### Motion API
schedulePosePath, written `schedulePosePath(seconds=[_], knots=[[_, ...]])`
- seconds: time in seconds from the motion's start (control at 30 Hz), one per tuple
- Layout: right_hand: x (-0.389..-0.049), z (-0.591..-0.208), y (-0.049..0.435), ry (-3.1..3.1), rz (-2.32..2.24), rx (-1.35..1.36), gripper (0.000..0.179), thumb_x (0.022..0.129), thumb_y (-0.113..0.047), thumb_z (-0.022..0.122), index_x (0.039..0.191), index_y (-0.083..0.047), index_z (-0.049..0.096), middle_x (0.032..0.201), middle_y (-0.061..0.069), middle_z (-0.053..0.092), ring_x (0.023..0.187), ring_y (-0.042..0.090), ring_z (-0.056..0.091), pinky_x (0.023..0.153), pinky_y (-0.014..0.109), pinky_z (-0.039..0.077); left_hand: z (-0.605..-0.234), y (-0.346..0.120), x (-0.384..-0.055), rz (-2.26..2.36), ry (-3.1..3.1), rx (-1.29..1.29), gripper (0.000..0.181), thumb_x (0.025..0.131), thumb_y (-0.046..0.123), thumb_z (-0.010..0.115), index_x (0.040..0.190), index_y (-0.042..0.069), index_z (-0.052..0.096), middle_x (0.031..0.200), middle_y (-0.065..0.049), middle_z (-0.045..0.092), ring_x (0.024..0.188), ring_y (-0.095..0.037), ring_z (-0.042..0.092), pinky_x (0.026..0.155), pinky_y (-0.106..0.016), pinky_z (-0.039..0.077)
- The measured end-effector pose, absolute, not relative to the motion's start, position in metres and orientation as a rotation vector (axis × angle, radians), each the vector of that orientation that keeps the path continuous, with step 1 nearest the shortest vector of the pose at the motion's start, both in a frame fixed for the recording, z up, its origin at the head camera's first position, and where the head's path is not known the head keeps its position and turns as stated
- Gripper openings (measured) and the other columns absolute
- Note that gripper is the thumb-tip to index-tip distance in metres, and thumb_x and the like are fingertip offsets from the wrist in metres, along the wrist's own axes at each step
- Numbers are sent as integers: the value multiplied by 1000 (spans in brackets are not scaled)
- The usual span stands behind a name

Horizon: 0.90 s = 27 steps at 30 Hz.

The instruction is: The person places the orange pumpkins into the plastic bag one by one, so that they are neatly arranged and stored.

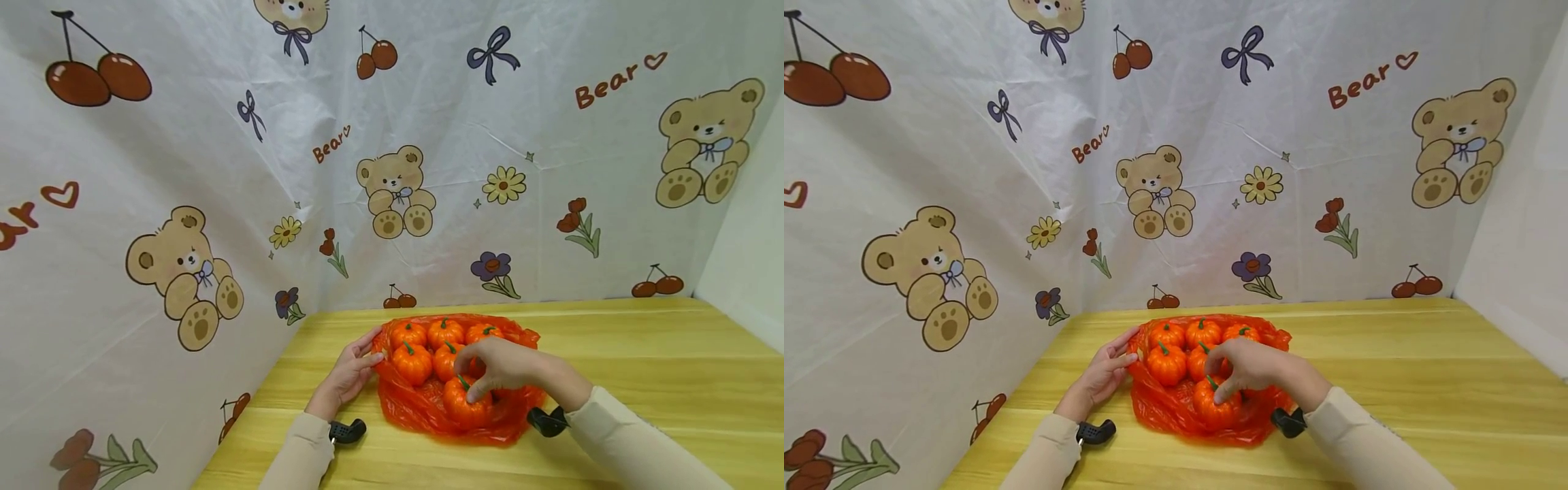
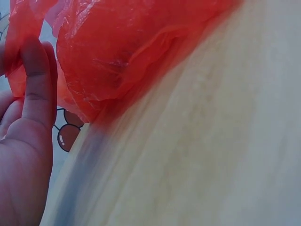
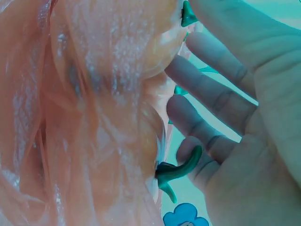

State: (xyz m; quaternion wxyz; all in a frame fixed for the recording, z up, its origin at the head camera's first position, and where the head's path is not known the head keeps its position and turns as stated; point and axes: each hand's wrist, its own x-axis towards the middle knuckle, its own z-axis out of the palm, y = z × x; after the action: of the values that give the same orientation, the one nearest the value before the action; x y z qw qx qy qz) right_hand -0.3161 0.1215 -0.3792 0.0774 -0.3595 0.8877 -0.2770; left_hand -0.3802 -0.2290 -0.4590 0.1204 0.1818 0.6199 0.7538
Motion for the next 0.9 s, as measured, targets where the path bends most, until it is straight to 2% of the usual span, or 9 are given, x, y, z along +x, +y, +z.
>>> schedulePosePath(seconds=[0.17,0.3,0.4,0.47,0.6,0.7,0.77,0.83,0.9], knots=[[-318,-379,127,2695,-889,-1140,29,82,-37,86,105,-24,74,102,-9,71,95,21,62,82,33,55,-456,-228,-380,2216,1811,483,72,100,-3,59,164,8,26,169,-21,23,137,-24,52,99,-25,57],[-318,-378,136,2720,-912,-1180,30,85,-37,84,106,-19,74,103,-4,73,97,24,63,85,40,56,-455,-224,-381,2218,1893,452,66,102,-1,57,162,4,30,166,-24,29,140,-33,49,98,-26,58],[-316,-377,145,2749,-916,-1172,28,87,-37,82,106,-18,74,105,-3,73,98,23,63,85,40,56,-453,-222,-382,2184,2001,441,63,102,2,60,160,2,34,163,-26,33,140,-39,49,96,-27,59],[-315,-377,152,2772,-920,-1169,25,88,-37,81,106,-20,74,105,-2,73,98,22,64,85,39,56,-451,-220,-381,2140,2071,446,64,101,5,63,159,2,36,163,-26,33,136,-36,53,94,-26,59],[-314,-379,168,2788,-944,-1162,23,91,-36,79,107,-21,73,107,0,73,99,23,65,86,41,58,-448,-216,-378,2035,2226,464,64,99,10,67,157,4,40,165,-25,31,115,-23,65,85,-26,61],[-313,-378,179,2795,-954,-1137,24,92,-35,78,110,-19,73,110,2,72,103,26,66,89,44,59,-443,-217,-374,1912,2389,459,63,98,15,70,156,7,45,163,-22,37,107,-22,67,80,-30,62],[-312,-376,187,2806,-951,-1121,28,93,-35,77,112,-16,73,113,3,72,105,28,66,89,45,59,-439,-219,-371,1787,2517,475,63,98,22,71,155,10,48,160,-19,43,111,-27,66,83,-37,62],[-309,-373,194,2815,-954,-1104,30,93,-36,77,114,-15,72,115,3,72,107,30,65,90,43,59,-432,-221,-368,1637,2649,505,64,97,30,72,154,13,49,159,-16,46,122,-34,62,95,-47,59],[-307,-369,202,2833,-959,-1097,29,93,-35,77,114,-16,72,116,2,71,108,29,64,90,40,57,-426,-224,-365,1473,2756,538,68,96,40,72,155,17,49,163,-12,42,136,-40,52,109,-55,50]])
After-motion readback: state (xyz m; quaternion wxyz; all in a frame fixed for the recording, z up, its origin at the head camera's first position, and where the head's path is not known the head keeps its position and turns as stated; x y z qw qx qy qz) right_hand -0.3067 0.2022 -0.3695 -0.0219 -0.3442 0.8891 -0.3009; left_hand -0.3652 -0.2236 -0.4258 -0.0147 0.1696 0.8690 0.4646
